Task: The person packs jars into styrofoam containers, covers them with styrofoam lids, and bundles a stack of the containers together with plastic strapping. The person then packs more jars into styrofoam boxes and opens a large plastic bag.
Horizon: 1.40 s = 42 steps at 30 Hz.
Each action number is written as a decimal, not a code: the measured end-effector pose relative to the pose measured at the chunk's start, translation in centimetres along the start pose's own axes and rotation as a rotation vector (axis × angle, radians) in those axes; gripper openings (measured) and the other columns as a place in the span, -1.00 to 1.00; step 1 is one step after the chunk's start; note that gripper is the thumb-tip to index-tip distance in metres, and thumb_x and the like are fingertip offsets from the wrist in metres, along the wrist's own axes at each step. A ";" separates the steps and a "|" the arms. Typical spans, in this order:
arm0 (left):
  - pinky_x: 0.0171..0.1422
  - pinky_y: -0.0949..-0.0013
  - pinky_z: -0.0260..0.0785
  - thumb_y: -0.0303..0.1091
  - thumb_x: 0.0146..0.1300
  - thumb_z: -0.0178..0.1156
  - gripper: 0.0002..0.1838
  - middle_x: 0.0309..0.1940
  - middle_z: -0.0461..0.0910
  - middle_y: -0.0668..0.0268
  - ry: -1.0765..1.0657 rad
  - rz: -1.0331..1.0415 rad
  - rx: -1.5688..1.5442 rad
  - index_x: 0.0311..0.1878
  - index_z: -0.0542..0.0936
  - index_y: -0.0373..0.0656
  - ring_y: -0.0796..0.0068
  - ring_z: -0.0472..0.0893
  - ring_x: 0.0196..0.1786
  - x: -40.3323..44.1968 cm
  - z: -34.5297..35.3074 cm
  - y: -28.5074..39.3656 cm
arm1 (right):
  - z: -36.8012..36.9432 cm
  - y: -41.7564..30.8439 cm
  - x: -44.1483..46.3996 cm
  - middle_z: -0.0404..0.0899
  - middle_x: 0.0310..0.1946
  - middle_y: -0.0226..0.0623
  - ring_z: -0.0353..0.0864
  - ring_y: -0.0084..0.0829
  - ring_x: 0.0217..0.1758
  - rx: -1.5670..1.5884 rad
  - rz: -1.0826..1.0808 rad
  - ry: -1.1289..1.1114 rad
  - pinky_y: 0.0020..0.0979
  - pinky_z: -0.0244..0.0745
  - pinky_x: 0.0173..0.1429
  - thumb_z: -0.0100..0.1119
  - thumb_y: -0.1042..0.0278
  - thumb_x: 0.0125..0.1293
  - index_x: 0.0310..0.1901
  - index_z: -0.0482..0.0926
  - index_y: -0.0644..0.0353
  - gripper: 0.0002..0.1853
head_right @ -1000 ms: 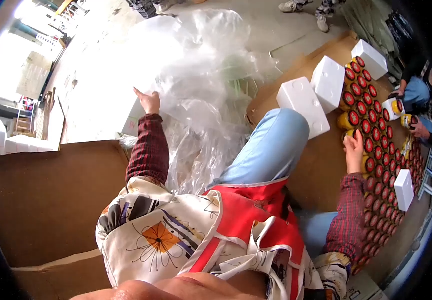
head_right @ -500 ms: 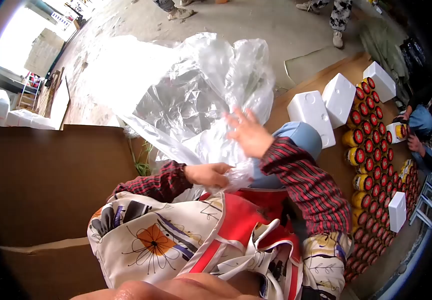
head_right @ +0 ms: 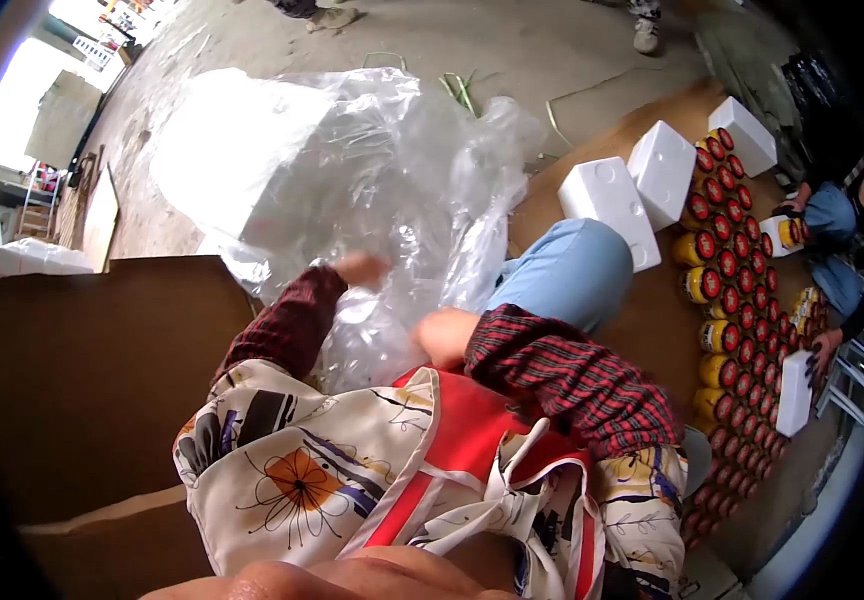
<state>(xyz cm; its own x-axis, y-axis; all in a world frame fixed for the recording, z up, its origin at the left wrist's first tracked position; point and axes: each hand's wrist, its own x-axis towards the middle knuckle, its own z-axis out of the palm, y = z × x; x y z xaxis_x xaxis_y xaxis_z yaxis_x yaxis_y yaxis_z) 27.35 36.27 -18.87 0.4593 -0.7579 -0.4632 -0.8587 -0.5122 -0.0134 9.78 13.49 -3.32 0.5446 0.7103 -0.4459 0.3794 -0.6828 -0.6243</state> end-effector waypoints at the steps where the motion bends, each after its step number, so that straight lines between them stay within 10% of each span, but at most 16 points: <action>1: -0.20 0.35 0.43 -0.16 0.37 0.05 -0.68 -0.32 0.64 0.23 -0.271 -0.120 -0.480 -0.02 0.58 -0.18 0.45 0.60 -0.32 -1.1 -1.7 2.8 | -0.4 0.0 0.1 0.60 -0.10 0.02 0.57 -0.03 0.02 0.001 0.037 -0.044 -0.16 0.38 0.21 0.31 0.18 -0.06 0.01 0.57 0.20 -0.46; 3: -0.16 0.33 0.41 -0.16 0.40 0.01 -0.61 -0.32 0.65 0.27 -0.655 -0.206 -1.091 0.12 0.52 -0.24 0.49 0.61 -0.27 -4.4 -7.4 8.3 | -0.7 2.5 -1.1 0.52 0.02 0.06 0.48 -0.02 0.13 0.197 -0.104 -0.033 -0.19 0.34 0.25 0.33 0.11 -0.02 0.13 0.48 0.19 -0.36; 4: -0.08 0.39 0.42 -0.25 0.42 -0.01 -0.65 -0.23 0.65 0.31 -0.520 0.185 -1.340 0.08 0.53 -0.31 0.52 0.61 -0.19 -6.2 -8.3 9.4 | -1.6 2.9 -1.4 0.44 0.14 0.10 0.40 -0.02 0.25 0.380 -0.268 -0.028 -0.22 0.31 0.29 0.35 0.04 0.01 0.24 0.39 0.18 -0.25; 6: -0.01 0.44 0.42 -0.33 0.39 0.01 -0.69 -0.16 0.63 0.31 -0.579 0.324 -1.365 0.06 0.52 -0.32 0.55 0.59 -0.12 -8.9 -8.6 11.0 | -5.2 3.3 -2.1 0.25 0.32 0.04 0.18 -0.08 0.42 0.362 -0.128 -0.124 -0.28 0.14 0.42 0.42 -0.15 -0.06 0.38 0.22 0.11 -0.02; 8: 0.00 0.40 0.44 -0.38 0.30 0.03 -0.66 -0.11 0.62 0.23 -0.180 0.398 -0.950 0.12 0.48 -0.28 0.45 0.61 -0.09 -10.7 -8.5 11.7 | -4.6 4.7 -0.3 0.22 0.35 -0.02 0.18 -0.16 0.43 0.057 -0.226 0.177 -0.01 -0.03 0.47 0.49 -0.15 -0.20 0.38 0.22 0.08 0.08; 10: -0.07 0.25 0.48 -0.38 0.17 0.09 -0.64 -0.21 0.65 0.14 0.042 0.261 -0.420 0.05 0.53 -0.17 0.18 0.65 -0.15 -11.1 -9.9 12.9 | -3.5 5.4 0.1 0.42 0.21 -0.03 0.34 -0.17 0.34 -0.128 -0.144 0.131 0.21 -0.10 0.41 0.47 -0.21 -0.24 0.25 0.41 0.13 -0.03; 14: 0.07 0.17 0.41 -0.21 0.10 0.18 -0.48 -0.16 0.62 0.08 0.235 0.331 -0.670 0.15 0.48 -0.17 0.11 0.60 -0.06 -15.8 -6.5 10.3 | -4.8 8.4 -0.6 0.67 -0.31 -0.10 0.60 -0.07 -0.03 -0.144 0.323 -0.180 0.19 0.07 0.29 0.39 -0.30 -0.22 -0.27 0.69 0.21 -0.33; 17: 0.18 0.16 0.34 -0.09 0.08 0.23 -0.42 -0.09 0.60 0.13 -0.536 -0.043 -0.811 0.17 0.47 -0.13 0.16 0.54 0.08 -17.5 -2.2 9.7 | -6.2 10.2 -2.1 0.67 -0.29 -0.10 0.62 -0.10 -0.08 -0.222 0.343 -0.021 0.03 0.25 0.18 0.40 -0.20 -0.15 -0.25 0.67 0.22 -0.40; 23: 0.23 0.17 0.32 -0.04 0.17 0.19 -0.50 -0.01 0.56 0.20 -0.708 -0.317 -1.270 0.10 0.48 -0.12 0.24 0.51 0.13 -17.1 3.4 6.5 | -6.1 10.0 -3.0 0.65 -0.18 -0.09 0.60 -0.13 0.00 -0.198 0.499 -0.047 -0.14 0.46 0.10 0.46 0.05 -0.11 -0.17 0.67 0.19 -0.51; 26: 0.25 0.18 0.30 -0.01 0.21 0.17 -0.53 0.03 0.55 0.23 -0.565 -0.658 -1.737 0.07 0.49 -0.12 0.28 0.49 0.15 -13.6 4.4 3.5 | -6.2 9.7 -3.0 0.64 -0.14 -0.03 0.60 -0.09 0.01 -0.108 0.363 0.005 -0.24 0.47 0.12 0.51 0.03 -0.18 -0.10 0.63 0.27 -0.38; 30: 0.29 0.18 0.29 0.02 0.27 0.14 -0.57 0.08 0.52 0.27 0.154 -0.975 -2.509 0.02 0.50 -0.11 0.34 0.47 0.18 -6.4 1.4 -1.4 | -5.5 9.9 -2.5 0.59 -0.04 -0.04 0.54 -0.08 0.09 -0.034 0.229 0.200 -0.21 0.40 0.20 0.46 -0.12 -0.17 0.03 0.58 0.19 -0.27; 35: -0.08 0.38 0.34 -0.14 0.36 0.08 -0.71 -0.22 0.50 0.35 0.868 -0.550 -2.092 -0.08 0.53 -0.16 0.51 0.46 -0.18 -1.7 -8.0 -3.0 | -6.2 7.7 -2.4 0.65 -0.19 -0.13 0.57 -0.13 -0.01 0.097 0.244 0.356 -0.18 0.37 0.11 0.44 -0.12 -0.16 -0.24 0.66 0.16 -0.46; 38: -0.30 0.50 0.37 -0.23 0.42 0.04 -0.77 -0.40 0.49 0.40 0.921 -0.196 -1.806 -0.14 0.56 -0.19 0.61 0.46 -0.40 -1.6 -14.2 3.9 | -8.7 1.3 -3.2 0.64 -0.34 -0.17 0.61 -0.16 -0.16 -0.084 0.033 1.098 -0.16 0.28 0.19 0.45 0.16 -0.08 -0.03 0.57 0.14 -0.47; 42: -0.28 0.50 0.35 -0.25 0.47 -0.04 -0.72 -0.43 0.49 0.41 0.815 0.115 -1.899 -0.19 0.55 -0.25 0.64 0.46 -0.36 -5.1 -20.1 9.8 | -9.8 -0.3 -1.1 0.62 -0.38 -0.17 0.64 -0.20 -0.23 -0.239 0.032 1.383 -0.22 0.38 0.08 0.41 0.30 -0.02 0.14 0.47 0.15 -0.39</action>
<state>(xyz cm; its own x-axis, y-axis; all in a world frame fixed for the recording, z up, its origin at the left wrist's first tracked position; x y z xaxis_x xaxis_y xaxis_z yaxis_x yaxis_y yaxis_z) 21.17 26.98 1.16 0.8641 -0.5027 0.0248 0.1221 0.2573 0.9586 16.42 11.27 3.63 0.7883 0.0489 0.6133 0.3930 -0.8069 -0.4409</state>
